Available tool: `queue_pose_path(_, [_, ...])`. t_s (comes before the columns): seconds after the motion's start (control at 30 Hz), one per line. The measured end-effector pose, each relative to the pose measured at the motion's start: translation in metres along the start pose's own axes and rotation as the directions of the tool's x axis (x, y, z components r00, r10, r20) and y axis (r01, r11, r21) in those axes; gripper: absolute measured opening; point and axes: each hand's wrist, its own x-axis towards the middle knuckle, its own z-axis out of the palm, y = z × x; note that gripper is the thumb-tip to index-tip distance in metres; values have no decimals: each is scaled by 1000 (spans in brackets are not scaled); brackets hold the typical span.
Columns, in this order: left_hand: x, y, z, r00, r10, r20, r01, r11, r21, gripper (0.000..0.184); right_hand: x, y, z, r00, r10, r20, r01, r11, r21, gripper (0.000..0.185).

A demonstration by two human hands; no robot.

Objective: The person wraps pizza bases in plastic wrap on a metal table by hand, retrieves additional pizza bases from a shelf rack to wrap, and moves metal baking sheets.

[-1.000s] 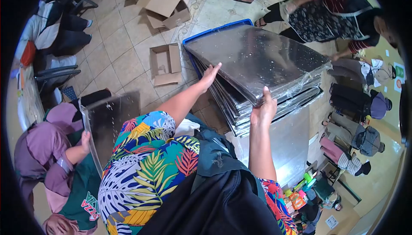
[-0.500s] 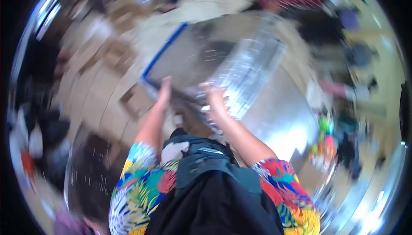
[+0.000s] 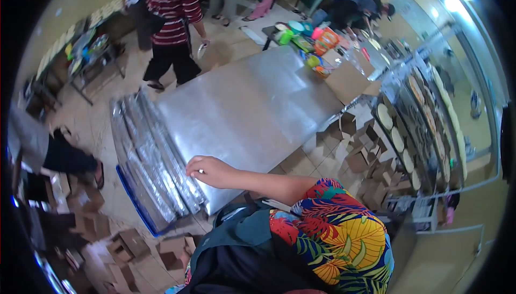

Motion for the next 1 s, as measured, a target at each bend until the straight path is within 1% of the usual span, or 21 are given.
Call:
queue_pose_path(0.03, [15,17,-7,999,39,-2,-39,999,-29,51,-15,11,-22,999,-19,-44,19,1000,4,14])
queue_pose_path(0.07, [7,73,-22,998,68,-11,-68,997,-42,50,-59,28,-73,996,-52,-70,49,998,-37,13])
queue_pose_path(0.13, [28,107,-47,986,165,15,-163,982,-95,46,-95,43,-94,988,-62,-139,49,994,-98,14])
queue_pose_path(0.2, [69,139,-80,953,298,60,-287,947,-143,43,-116,52,-96,980,175,-89,-188,967,-169,19])
queue_pose_path(0.23, [76,176,-97,929,358,91,-342,927,-156,41,-136,65,-113,971,184,-155,-208,966,-154,19])
queue_pose_path(0.3, [88,229,-103,873,451,185,-415,887,-205,38,-176,92,-136,960,270,-79,-281,923,-263,15])
queue_pose_path(0.33, [90,247,-102,845,480,236,-430,872,-235,36,-195,97,-146,950,290,-115,-310,922,-234,15])
queue_pose_path(0.4, [97,279,-96,785,535,312,-448,838,-311,32,-231,98,-174,875,350,-333,-389,919,-58,18])
queue_pose_path(0.43, [138,288,-91,734,588,339,-467,800,-377,31,-218,130,-159,850,339,-404,-399,914,-74,25])
queue_pose_path(0.47, [136,319,-85,700,621,354,-469,773,-428,29,-238,138,-171,840,335,-427,-402,912,-76,25])
queue_pose_path(0.53, [128,369,-74,634,679,370,-451,713,-537,26,-273,147,-193,713,347,-609,-445,895,-11,31])
queue_pose_path(0.57, [135,385,-57,606,703,371,-433,684,-587,24,-290,144,-210,730,360,-580,-437,899,7,36])
queue_pose_path(0.6, [117,404,-97,606,707,365,-442,680,-585,24,-304,141,-225,731,351,-586,-431,902,3,36])
queue_pose_path(0.63, [98,446,-114,653,669,355,-374,692,-617,13,-316,139,-237,719,363,-593,-453,892,-4,35])
queue_pose_path(0.67, [70,522,-146,681,644,349,-312,686,-657,2,-295,148,-232,699,375,-609,-487,873,-22,33])
queue_pose_path(0.73, [62,582,-160,576,766,284,-525,614,-590,5,-316,155,-256,675,375,-635,-527,848,-59,33])
queue_pose_path(0.8, [65,633,-172,470,840,271,-571,523,-633,12,-329,161,-274,625,361,-692,-531,846,-39,31])
queue_pose_path(0.83, [67,661,-182,445,851,280,-595,514,-617,13,-334,164,-282,644,346,-682,-515,856,-52,31])
queue_pose_path(0.87, [69,691,-191,415,862,291,-616,502,-607,14,-340,166,-286,598,375,-708,-552,833,-24,31])
queue_pose_path(0.93, [68,757,-214,414,864,287,-619,498,-607,19,-358,181,-292,547,431,-717,-602,798,21,32])
queue_pose_path(1.0, [81,828,-233,288,935,209,-718,355,-599,28,-384,200,-294,553,506,-662,-666,745,14,35])
